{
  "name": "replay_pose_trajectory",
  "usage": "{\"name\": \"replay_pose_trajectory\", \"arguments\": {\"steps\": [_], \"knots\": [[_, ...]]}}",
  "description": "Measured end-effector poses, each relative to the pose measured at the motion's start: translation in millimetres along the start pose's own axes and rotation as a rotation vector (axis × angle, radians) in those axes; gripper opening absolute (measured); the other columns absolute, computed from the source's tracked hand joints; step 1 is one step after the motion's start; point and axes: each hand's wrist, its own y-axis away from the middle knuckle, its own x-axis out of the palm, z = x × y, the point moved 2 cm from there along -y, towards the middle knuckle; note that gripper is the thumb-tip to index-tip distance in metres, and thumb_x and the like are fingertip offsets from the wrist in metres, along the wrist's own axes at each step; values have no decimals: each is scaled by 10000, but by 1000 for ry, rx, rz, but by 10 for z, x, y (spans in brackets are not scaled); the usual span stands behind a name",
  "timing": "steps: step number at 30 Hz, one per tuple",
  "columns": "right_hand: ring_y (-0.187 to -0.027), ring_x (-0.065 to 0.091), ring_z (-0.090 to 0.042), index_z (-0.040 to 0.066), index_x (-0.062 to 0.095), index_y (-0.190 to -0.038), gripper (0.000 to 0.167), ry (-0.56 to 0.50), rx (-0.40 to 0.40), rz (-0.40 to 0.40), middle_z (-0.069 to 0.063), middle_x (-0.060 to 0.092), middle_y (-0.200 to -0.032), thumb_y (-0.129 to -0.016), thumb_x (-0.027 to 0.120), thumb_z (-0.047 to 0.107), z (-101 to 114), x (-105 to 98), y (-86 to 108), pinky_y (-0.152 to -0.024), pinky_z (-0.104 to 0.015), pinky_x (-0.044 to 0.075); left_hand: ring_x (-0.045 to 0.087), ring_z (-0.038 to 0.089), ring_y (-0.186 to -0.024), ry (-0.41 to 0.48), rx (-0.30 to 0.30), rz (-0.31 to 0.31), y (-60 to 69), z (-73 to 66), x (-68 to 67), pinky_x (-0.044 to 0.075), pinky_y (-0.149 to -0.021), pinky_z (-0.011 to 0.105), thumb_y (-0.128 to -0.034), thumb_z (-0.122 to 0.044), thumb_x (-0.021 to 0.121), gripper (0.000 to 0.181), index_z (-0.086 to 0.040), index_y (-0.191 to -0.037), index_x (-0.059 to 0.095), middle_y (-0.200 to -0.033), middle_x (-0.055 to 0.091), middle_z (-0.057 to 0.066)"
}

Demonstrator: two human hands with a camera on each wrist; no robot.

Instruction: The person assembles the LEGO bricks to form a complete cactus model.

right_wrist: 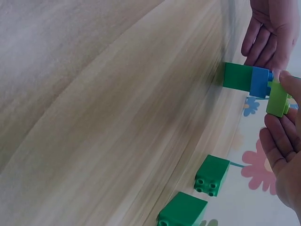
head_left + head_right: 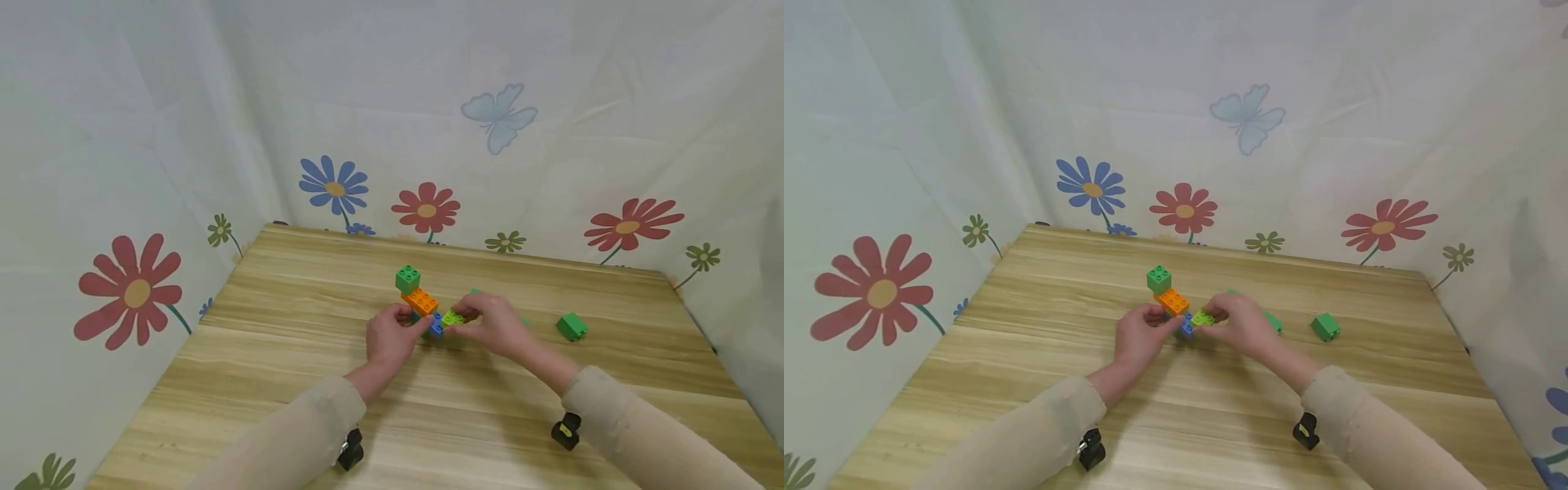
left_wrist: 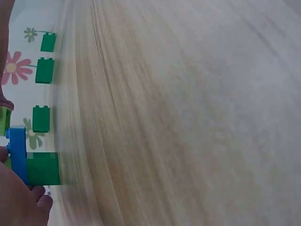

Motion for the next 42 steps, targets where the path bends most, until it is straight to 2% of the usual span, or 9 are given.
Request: {"name": "replay_pose_trajectory", "arguments": {"steps": [6, 12, 19, 28, 42], "knots": [[-889, 733, -158, 96, 790, -1044, 294, 40, -27, -9, 15, 771, -973, -857, 927, 278, 29, 43, -9, -822, -433, 645, 754, 202, -949, 5, 2, 3, 10, -15, -4, 625, -869, 421, -852, -430, 917, 392, -116, -1043, 778, -1013, 800, 23], [-851, 700, -145, 125, 770, -969, 283, 115, -79, -21, 40, 737, -919, -831, 947, 297, 78, 69, -24, -782, -412, 642, 758, 200, -930, 6, 36, -2, 8, -21, -3, 628, -852, 426, -850, -390, 924, 369, -101, -1031, 783, -991, 803, 29], [-811, 678, -138, 122, 752, -930, 275, 170, -128, -41, 40, 713, -873, -836, 945, 294, 92, 65, -14, -736, -383, 633, 758, 207, -942, 4, 33, 4, 2, -18, 13, 630, -860, 426, -858, -405, 916, 378, -102, -1037, 778, -1008, 801, 36], [-781, 658, -127, 130, 744, -908, 278, 212, -138, -61, 46, 700, -849, -825, 954, 293, 84, 82, 5, -705, -286, 593, 751, 216, -957, 6, 25, 3, 14, -17, 3, 624, -874, 431, -858, -409, 915, 385, -106, -1044, 766, -1010, 796, 35], [-785, 615, -132, 134, 723, -897, 296, 223, -111, -48, 56, 669, -840, -835, 945, 320, 81, 133, -6, -704, -287, 562, 761, 213, -951, -10, 35, -3, 8, -4, 0, 627, -870, 428, -858, -425, 913, 388, -109, -1034, 774, -1009, 803, 37]]}}
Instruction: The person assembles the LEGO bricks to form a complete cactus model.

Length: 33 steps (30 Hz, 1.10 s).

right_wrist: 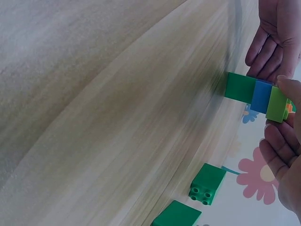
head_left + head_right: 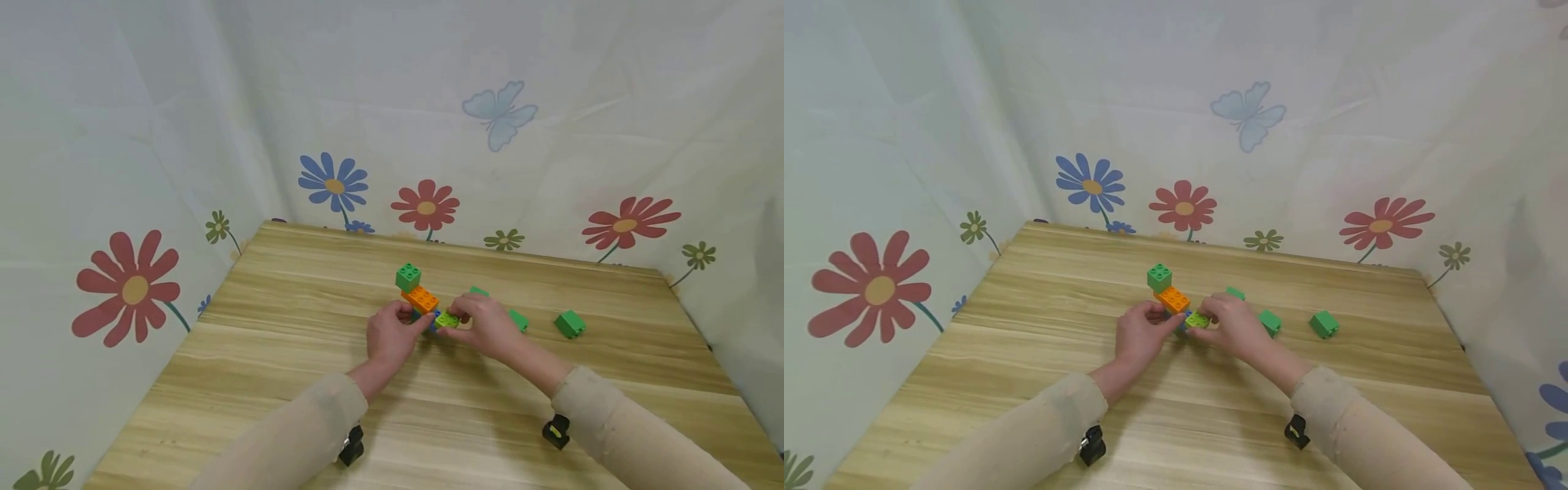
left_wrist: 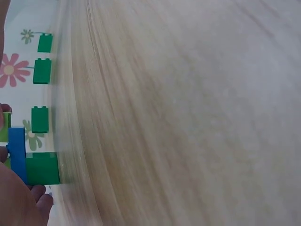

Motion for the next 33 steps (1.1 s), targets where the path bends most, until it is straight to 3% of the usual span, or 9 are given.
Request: {"name": "replay_pose_trajectory", "arguments": {"steps": [9, 15, 23, 28, 33], "knots": [[-806, 610, -137, 113, 757, -955, 293, -31, -7, -17, 44, 683, -869, -834, 944, 304, 7, 8, -10, -718, -305, 569, 761, 216, -942, -9, 2, -9, -7, -17, -31, 627, -861, 430, -859, -418, 913, 380, -106, -1027, 777, -997, 803, 39], [-918, 712, -174, 77, 790, -1105, 403, -102, 28, -10, -12, 773, -1032, -827, 944, 324, -36, 4, 56, -837, -425, 634, 756, 196, -945, -34, -1, -5, 2, -6, -9, 626, -859, 410, -857, -446, 908, 377, -133, -1016, 772, -998, 800, 13], [-1036, 768, -322, -39, 743, -1264, 515, -227, 106, -13, -161, 785, -1180, -865, 916, 237, -156, -112, 141, -909, -552, 615, 751, 190, -936, -30, 1, -20, 1, 8, 7, 625, -855, 405, -850, -446, 914, 382, -131, -1012, 773, -988, 797, 9], [-1057, 761, -361, -42, 747, -1248, 476, -212, 144, -33, -184, 782, -1169, -879, 905, 215, -321, -239, 185, -929, -582, 599, 741, 187, -940, -26, -20, -15, -2, 3, 13, 625, -856, 397, -853, -441, 913, 388, -127, -1031, 770, -1001, 791, 9], [-1116, 734, -379, -31, 713, -1326, 513, -155, 173, -13, -195, 761, -1230, -912, 878, 223, -472, -346, 199, -952, -602, 581, 741, 199, -960, -12, -36, -14, -15, -3, 13, 626, -865, 407, -860, -416, 913, 380, -117, -1042, 764, -1019, 790, 23]]}}
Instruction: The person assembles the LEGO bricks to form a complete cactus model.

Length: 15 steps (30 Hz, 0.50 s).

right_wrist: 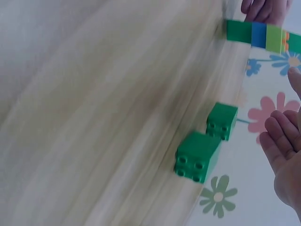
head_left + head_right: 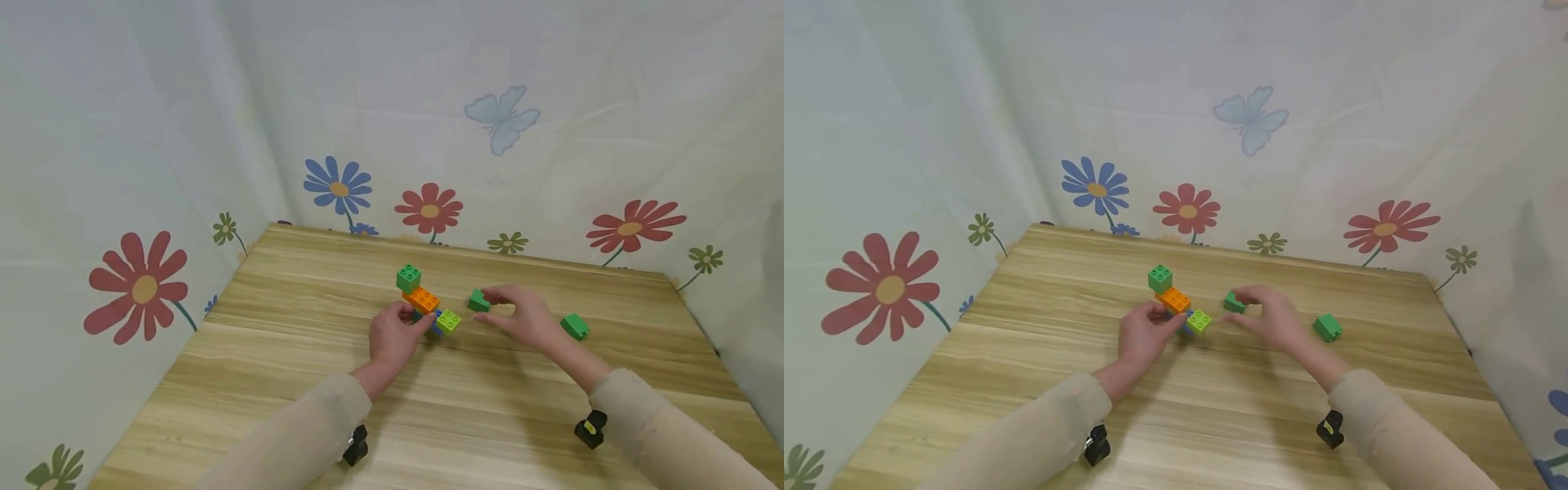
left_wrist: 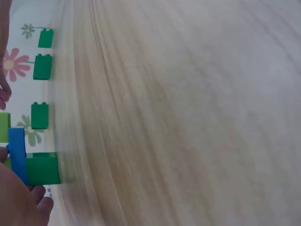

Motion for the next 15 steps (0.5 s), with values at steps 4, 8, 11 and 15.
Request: {"name": "replay_pose_trajectory", "arguments": {"steps": [4, 8, 11, 15], "knots": [[-1198, 696, -401, -17, 664, -1402, 573, 26, 30, 16, -207, 723, -1328, -936, 857, 255, -78, -68, -38, -980, -618, 562, 744, 203, -969, -5, -1, -2, -10, 2, 2, 625, -873, 411, -856, -413, 917, 390, -109, -1049, 765, -1026, 792, 28], [-1253, 655, -431, -19, 623, -1445, 641, 57, 49, 28, -224, 686, -1382, -934, 859, 285, -131, -103, -84, -1021, -632, 534, 745, 202, -970, -14, 3, -1, -10, 7, 0, 625, -876, 406, -858, -426, 913, 399, -110, -1053, 766, -1030, 793, 26], [-1273, 632, -443, -28, 598, -1467, 679, 76, 54, 48, -236, 665, -1404, -936, 855, 309, -183, -98, -114, -1036, -633, 523, 746, 202, -973, -20, 6, -2, -7, 9, -1, 623, -879, 406, -860, -433, 909, 398, -113, -1050, 766, -1031, 793, 25], [-1285, 622, -451, -45, 583, -1472, 696, 77, 60, 69, -251, 652, -1418, -937, 855, 307, -281, -71, -152, -1049, -622, 521, 748, 205, -970, -19, 12, -6, -2, -1, -7, 621, -880, 412, -858, -433, 910, 400, -109, -1045, 769, -1028, 797, 28]]}}
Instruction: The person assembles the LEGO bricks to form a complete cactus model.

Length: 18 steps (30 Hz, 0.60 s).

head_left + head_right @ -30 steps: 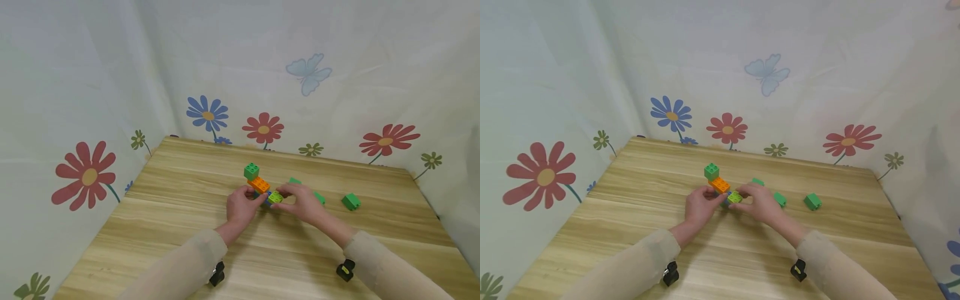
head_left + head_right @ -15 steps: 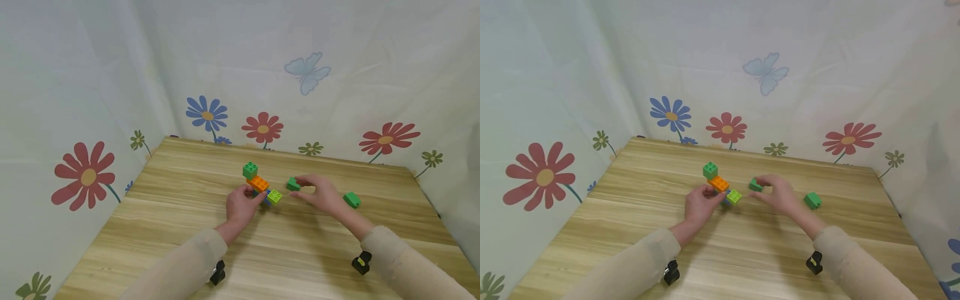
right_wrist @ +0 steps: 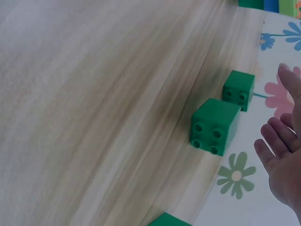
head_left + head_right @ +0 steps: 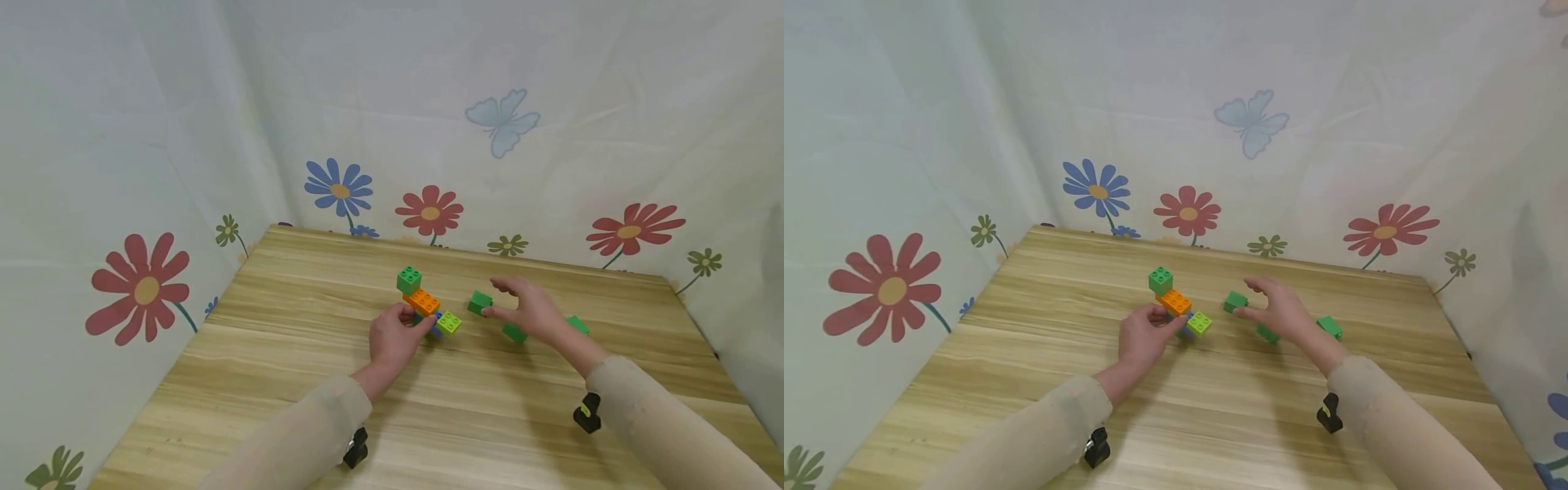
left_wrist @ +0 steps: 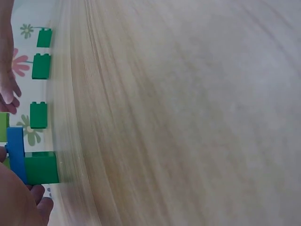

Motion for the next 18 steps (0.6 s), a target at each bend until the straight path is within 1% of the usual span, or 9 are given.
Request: {"name": "replay_pose_trajectory", "arguments": {"steps": [7, 14, 18], "knots": [[-1304, 613, -470, -70, 554, -1486, 714, -76, 21, 42, -278, 625, -1446, -929, 864, 252, -183, 74, -59, -1083, -604, 510, 746, 201, -967, -7, -2, -2, 8, 2, 5, 620, -880, 409, -857, -442, 910, 398, -117, -1035, 766, -1019, 795, 19], [-1313, 611, -467, -86, 534, -1495, 728, -111, 46, 86, -291, 614, -1452, -949, 846, 282, -295, 162, -115, -1102, -593, 499, 745, 201, -955, -1, 8, -9, 5, 9, 7, 622, -874, 409, -854, -432, 914, 390, -112, -1020, 765, -1007, 795, 22], [-1332, 595, -474, -76, 540, -1492, 708, -133, 83, 121, -293, 613, -1448, -960, 835, 286, -321, 204, -127, -1115, -597, 486, 745, 198, -953, -2, 11, -11, 6, 9, 9, 623, -872, 409, -854, -434, 914, 390, -113, -1020, 766, -1007, 795, 21]]}}
